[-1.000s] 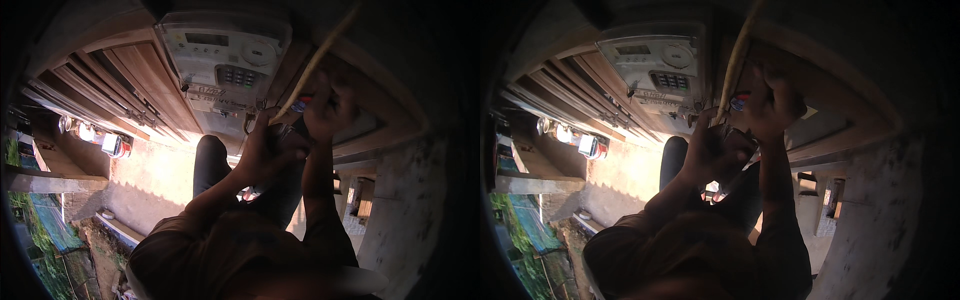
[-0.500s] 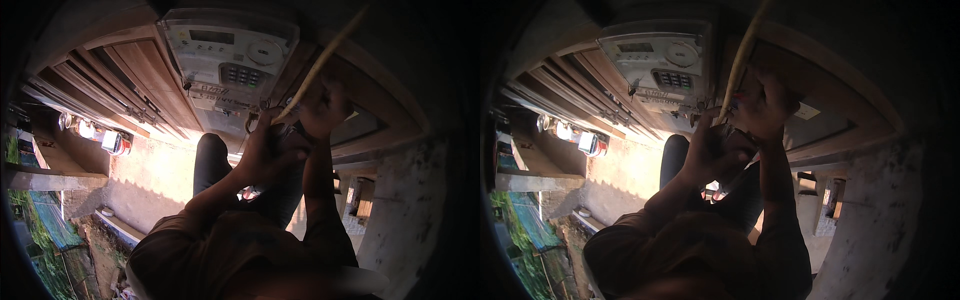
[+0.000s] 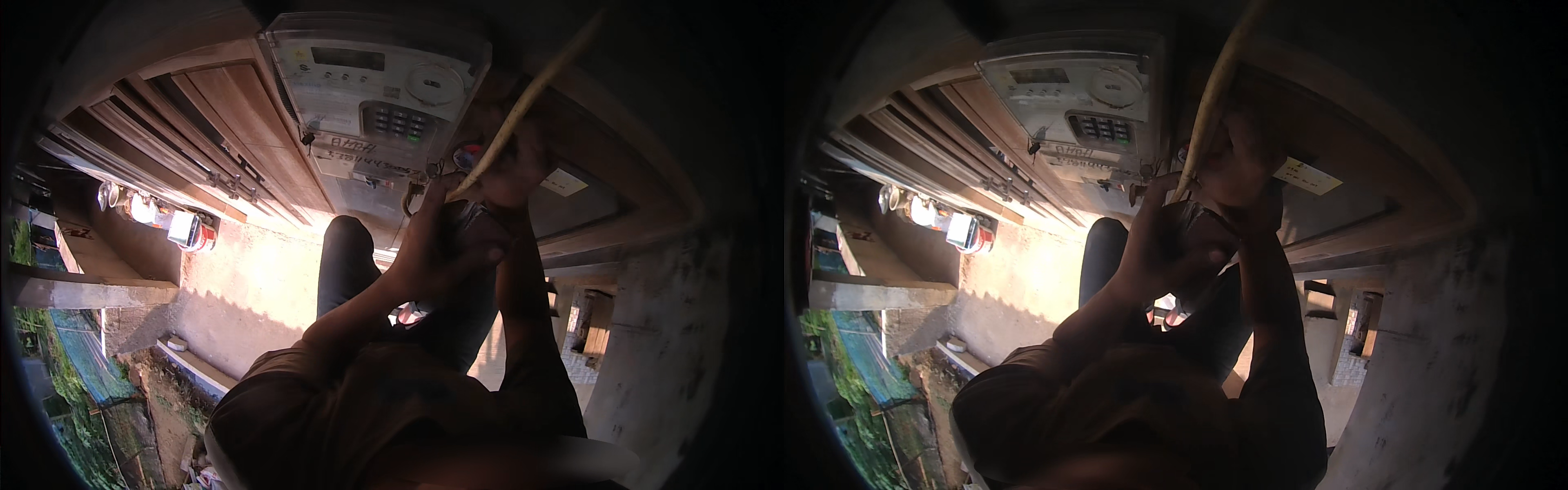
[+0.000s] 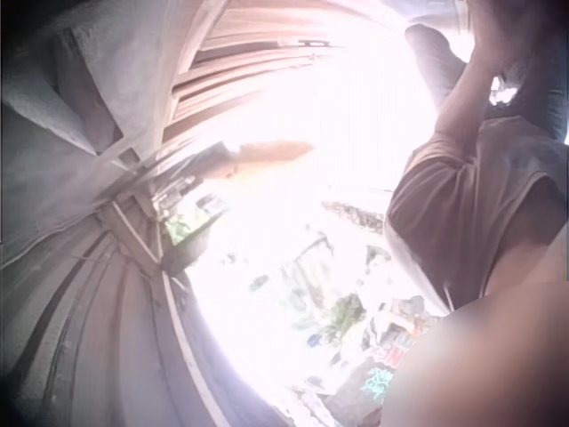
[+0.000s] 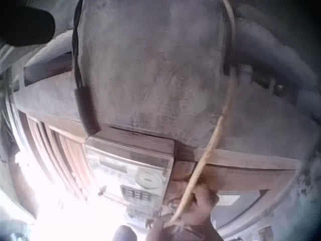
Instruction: The person routes a yellow electrical cable along a wall-mounted meter box, secures it with clips, and uses a screwdriver to tighten connections. The person also handles a small white plastic component near the meter.
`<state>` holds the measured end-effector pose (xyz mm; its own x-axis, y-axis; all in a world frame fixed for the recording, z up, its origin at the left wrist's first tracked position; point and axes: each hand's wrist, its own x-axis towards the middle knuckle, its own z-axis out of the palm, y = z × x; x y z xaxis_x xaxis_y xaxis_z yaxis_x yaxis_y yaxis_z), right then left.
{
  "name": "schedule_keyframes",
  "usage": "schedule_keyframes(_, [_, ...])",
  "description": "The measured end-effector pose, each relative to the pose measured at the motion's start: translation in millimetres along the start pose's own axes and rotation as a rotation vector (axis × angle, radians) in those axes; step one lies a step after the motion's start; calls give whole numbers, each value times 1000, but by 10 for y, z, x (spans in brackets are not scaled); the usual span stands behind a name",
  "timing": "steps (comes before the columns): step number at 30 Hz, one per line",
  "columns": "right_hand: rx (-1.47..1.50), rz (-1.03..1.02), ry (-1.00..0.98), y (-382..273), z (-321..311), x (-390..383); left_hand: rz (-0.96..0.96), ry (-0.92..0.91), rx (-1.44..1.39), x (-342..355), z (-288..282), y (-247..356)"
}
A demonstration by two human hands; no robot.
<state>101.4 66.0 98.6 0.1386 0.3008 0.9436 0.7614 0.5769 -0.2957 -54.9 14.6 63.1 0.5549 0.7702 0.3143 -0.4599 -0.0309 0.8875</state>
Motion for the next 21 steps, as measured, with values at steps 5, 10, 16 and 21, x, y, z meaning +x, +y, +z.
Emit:
schedule_keyframes(5, [-32,19,104,17,-47,-49,-29,30,-49,11,54,-26])
schedule_keyframes(10, [-160,-62,-127,127,-53,-163,3,1,-28,45,-13,-22])
schedule_keyframes(16, [-15,-103,-53,191,27,-135,97,16,70,88,5,-30])
schedule_keyframes(21, [-194,-124,-41,61,29,-59,40,0,-65,28,48,-10])
